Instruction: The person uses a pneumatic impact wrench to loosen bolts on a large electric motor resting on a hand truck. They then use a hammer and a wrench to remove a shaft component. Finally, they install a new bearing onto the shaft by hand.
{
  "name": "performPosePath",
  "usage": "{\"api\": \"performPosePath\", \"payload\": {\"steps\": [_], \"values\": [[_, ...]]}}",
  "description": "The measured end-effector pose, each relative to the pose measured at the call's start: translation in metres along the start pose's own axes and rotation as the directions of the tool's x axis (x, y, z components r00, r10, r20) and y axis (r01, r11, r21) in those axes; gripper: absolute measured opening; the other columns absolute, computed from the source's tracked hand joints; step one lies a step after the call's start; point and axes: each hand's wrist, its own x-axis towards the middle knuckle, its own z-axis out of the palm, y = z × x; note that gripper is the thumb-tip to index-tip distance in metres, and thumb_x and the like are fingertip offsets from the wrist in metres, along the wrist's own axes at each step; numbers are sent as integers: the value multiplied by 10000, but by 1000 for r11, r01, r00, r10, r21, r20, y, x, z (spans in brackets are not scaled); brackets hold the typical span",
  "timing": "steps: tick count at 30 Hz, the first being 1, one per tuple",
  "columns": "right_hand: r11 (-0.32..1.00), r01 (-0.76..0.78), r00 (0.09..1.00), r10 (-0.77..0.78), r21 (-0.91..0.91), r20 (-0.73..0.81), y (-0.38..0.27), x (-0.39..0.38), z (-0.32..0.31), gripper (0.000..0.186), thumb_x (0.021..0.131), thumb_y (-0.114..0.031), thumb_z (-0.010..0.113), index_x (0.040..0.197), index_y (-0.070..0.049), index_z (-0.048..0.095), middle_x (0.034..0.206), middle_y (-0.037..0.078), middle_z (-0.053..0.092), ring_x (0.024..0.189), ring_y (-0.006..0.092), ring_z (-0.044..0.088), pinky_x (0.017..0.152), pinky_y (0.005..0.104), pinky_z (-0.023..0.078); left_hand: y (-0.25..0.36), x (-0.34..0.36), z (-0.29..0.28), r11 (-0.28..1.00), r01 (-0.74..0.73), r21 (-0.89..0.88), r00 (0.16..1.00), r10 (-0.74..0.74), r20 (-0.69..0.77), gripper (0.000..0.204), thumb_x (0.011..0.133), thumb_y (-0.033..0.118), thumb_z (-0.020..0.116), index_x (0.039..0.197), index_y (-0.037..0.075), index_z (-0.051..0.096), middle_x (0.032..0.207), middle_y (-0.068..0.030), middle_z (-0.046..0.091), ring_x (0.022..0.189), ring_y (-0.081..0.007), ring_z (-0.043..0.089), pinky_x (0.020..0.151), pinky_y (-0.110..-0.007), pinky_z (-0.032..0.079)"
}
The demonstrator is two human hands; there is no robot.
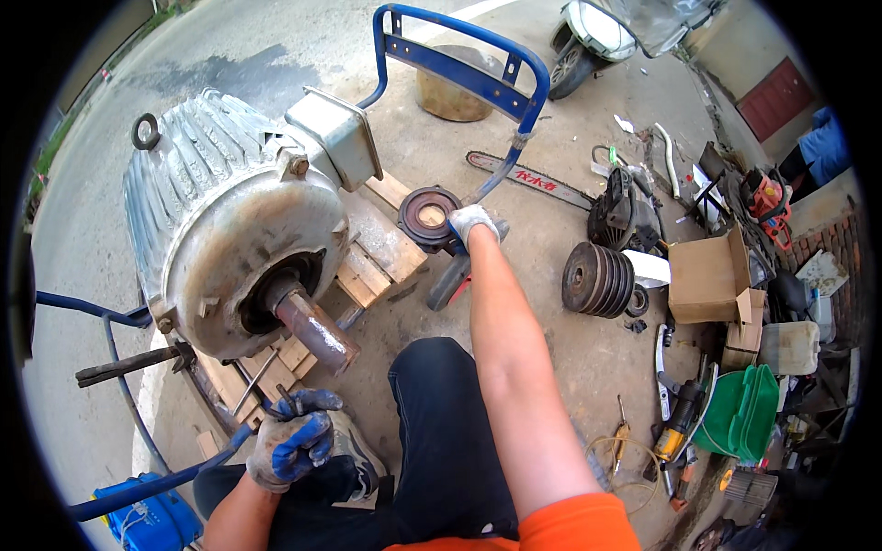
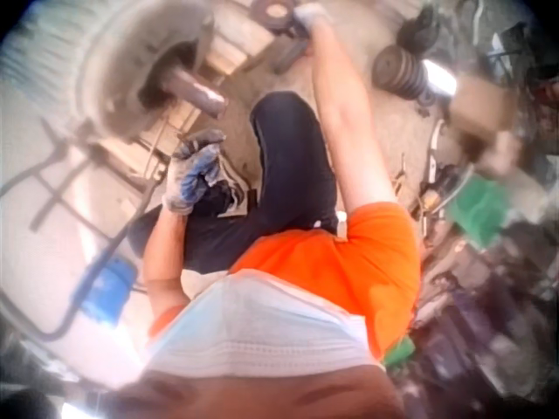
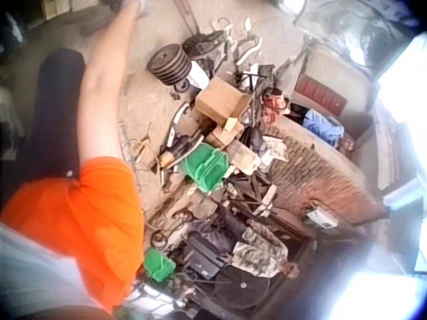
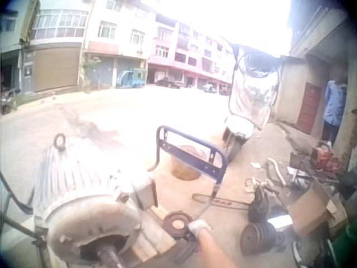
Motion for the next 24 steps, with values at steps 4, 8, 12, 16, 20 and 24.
{"api": "performPosePath", "payload": {"steps": [4,8,12,16,20,24], "values": [[979,73,994,-87,-189,-63,-29,-33,12,292,813,-198,526,878,35,690,822,204,694,685,249,704,578,391,551,-1,-1,-5,982,97,164,993,-106,49,307,856,53,649,1127,-77,584,658,-49,559,526,-119,505,491,-242,408],[971,85,996,-90,-223,-15,-40,-46,21,367,811,-259,529,985,22,688,987,223,671,901,312,670,737,391,537,1,-6,3,976,103,192,994,-106,4,321,843,56,669,1122,-86,599,678,-49,575,534,-111,513,499,-227,404],[978,87,972,-43,187,-230,16,32,9,267,838,-232,559,791,3,675,721,137,671,565,215,667,460,333,527,-4,3,5,993,72,96,996,-76,41,313,842,58,672,1112,-87,609,669,-33,567,529,-95,502,492,-220,392],[784,204,966,-66,586,-248,-39,-60,-41,199,829,-197,648,811,0,624,614,84,585,451,178,577,403,305,522,12,-9,2,973,59,223,997,-69,38,318,863,108,663,1109,-88,615,646,-13,553,516,-78,481,480,-206,376],[834,308,950,-292,457,-108,-42,-157,-105,231,838,-183,632,781,40,606,572,82,561,407,149,534,374,271,465,19,-9,7,984,-24,177,997,36,-62,303,907,146,629,1113,-75,607,630,12,515,502,-65,454,450,-211,365],[767,212,879,-420,605,225,-15,-218,-121,178,839,-162,595,843,13,629,594,77,583,419,144,547,364,241,433,1,4,-7,997,-73,-30,976,66,-206,271,946,149,585,1137,-42,584,602,35,460,482,-61,429,428,-216,362]]}}
